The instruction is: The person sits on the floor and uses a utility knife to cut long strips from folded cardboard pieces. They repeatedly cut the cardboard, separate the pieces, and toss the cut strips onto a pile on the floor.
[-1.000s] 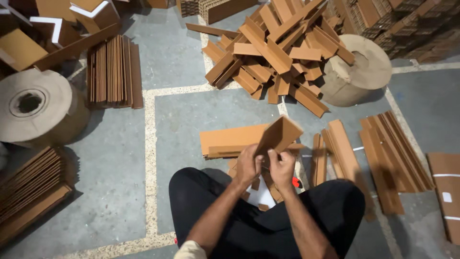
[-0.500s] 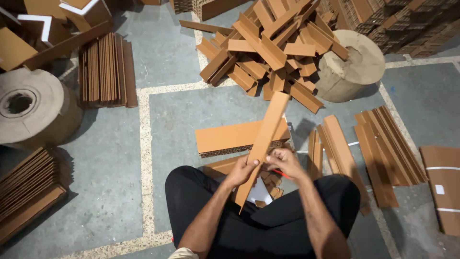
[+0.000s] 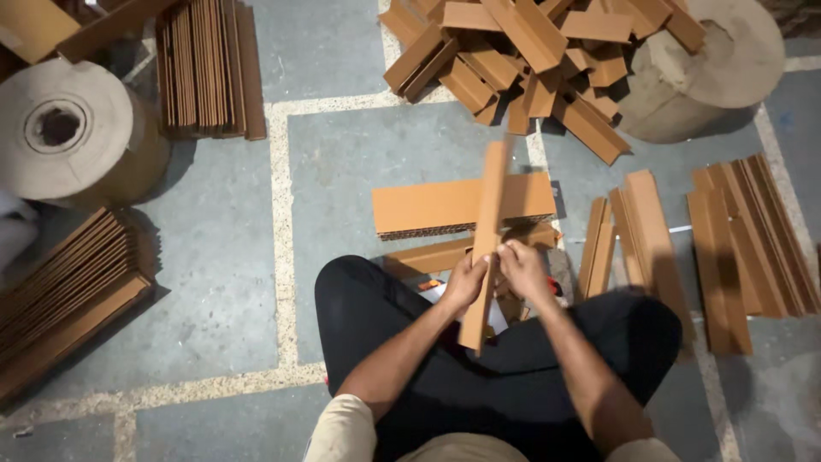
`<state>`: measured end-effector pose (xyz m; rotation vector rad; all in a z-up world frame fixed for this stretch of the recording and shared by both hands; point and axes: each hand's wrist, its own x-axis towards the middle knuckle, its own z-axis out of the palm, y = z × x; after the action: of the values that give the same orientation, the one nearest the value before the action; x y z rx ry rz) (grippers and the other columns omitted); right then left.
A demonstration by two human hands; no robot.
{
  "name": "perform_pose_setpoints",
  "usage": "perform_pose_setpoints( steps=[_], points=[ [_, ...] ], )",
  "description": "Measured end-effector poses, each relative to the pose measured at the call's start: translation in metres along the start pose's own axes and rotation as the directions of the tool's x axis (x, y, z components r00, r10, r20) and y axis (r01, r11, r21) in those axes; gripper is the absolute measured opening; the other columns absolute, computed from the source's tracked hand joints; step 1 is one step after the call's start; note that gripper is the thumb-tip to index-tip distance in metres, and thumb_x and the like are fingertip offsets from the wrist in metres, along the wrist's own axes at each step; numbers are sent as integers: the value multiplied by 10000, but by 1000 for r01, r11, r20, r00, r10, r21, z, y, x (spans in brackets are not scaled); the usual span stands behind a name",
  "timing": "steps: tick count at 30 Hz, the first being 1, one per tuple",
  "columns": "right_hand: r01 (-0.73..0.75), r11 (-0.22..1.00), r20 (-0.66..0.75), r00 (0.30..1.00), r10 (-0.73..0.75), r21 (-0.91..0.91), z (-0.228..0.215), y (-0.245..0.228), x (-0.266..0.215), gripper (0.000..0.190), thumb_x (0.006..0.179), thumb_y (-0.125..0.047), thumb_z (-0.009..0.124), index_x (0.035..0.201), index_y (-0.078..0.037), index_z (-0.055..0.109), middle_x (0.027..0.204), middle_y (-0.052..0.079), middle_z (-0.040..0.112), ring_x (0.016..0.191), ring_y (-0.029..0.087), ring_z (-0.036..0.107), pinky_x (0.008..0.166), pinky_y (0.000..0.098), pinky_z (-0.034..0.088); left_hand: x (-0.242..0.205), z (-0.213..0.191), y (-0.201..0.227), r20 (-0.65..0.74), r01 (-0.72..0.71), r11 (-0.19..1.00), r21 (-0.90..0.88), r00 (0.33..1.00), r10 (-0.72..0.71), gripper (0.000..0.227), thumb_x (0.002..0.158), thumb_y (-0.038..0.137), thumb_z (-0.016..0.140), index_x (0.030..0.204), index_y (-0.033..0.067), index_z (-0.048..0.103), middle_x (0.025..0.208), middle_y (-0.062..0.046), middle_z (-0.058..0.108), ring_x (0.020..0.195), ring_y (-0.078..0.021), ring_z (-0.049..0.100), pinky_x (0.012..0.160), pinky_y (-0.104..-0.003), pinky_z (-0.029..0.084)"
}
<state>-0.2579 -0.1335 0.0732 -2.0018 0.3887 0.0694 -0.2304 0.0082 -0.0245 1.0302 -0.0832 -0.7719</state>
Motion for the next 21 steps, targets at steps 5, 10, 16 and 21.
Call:
perform_pose_setpoints(
  steps=[5, 10, 16, 21],
  points=[
    [71, 759, 337, 920, 201, -648, -70, -12, -19, 350, 984, -405, 594, 994, -94, 755, 831, 111, 716, 769, 258, 682, 709, 416, 532, -16, -19, 65, 229, -298, 581, 757, 954, 191, 425, 1036, 361, 610, 1254, -1, 652, 1042, -223, 736, 961, -351, 719, 845, -465, 566],
    [263, 781, 71, 960, -272, -566, -35, 3, -59, 558, 969, -367, 579, 1415, -38, 519, 1385, 188, 601, 1262, 356, 584, 996, 469, 460, -19, 0, 76, -21, -317, 774, 548, 920, 391, 448, 1062, 338, 478, 1338, 1, 582, 1172, -217, 722, 1115, -318, 705, 968, -399, 526],
    [16, 999, -234, 972, -25, -36, 67, 39, -85, 507, 1010, -325, 545, 1426, -34, 566, 1263, 159, 723, 1162, 260, 701, 1014, 377, 532, -19, -8, 64, 34, -479, 805, 351, 865, 500, 456, 1104, 328, 464, 1395, -19, 523, 1273, -214, 634, 1207, -277, 574, 1052, -384, 455],
    [314, 928, -386, 896, -220, 200, 11, 11, -22, 524, 1048, -266, 563, 1482, 15, 482, 1307, 181, 661, 1149, 272, 634, 995, 378, 496, -9, -30, 60, -70, -245, 830, 502, 944, 321, 465, 1019, 345, 535, 1355, 37, 624, 1112, -168, 715, 1004, -254, 677, 914, -371, 541]
  ],
)
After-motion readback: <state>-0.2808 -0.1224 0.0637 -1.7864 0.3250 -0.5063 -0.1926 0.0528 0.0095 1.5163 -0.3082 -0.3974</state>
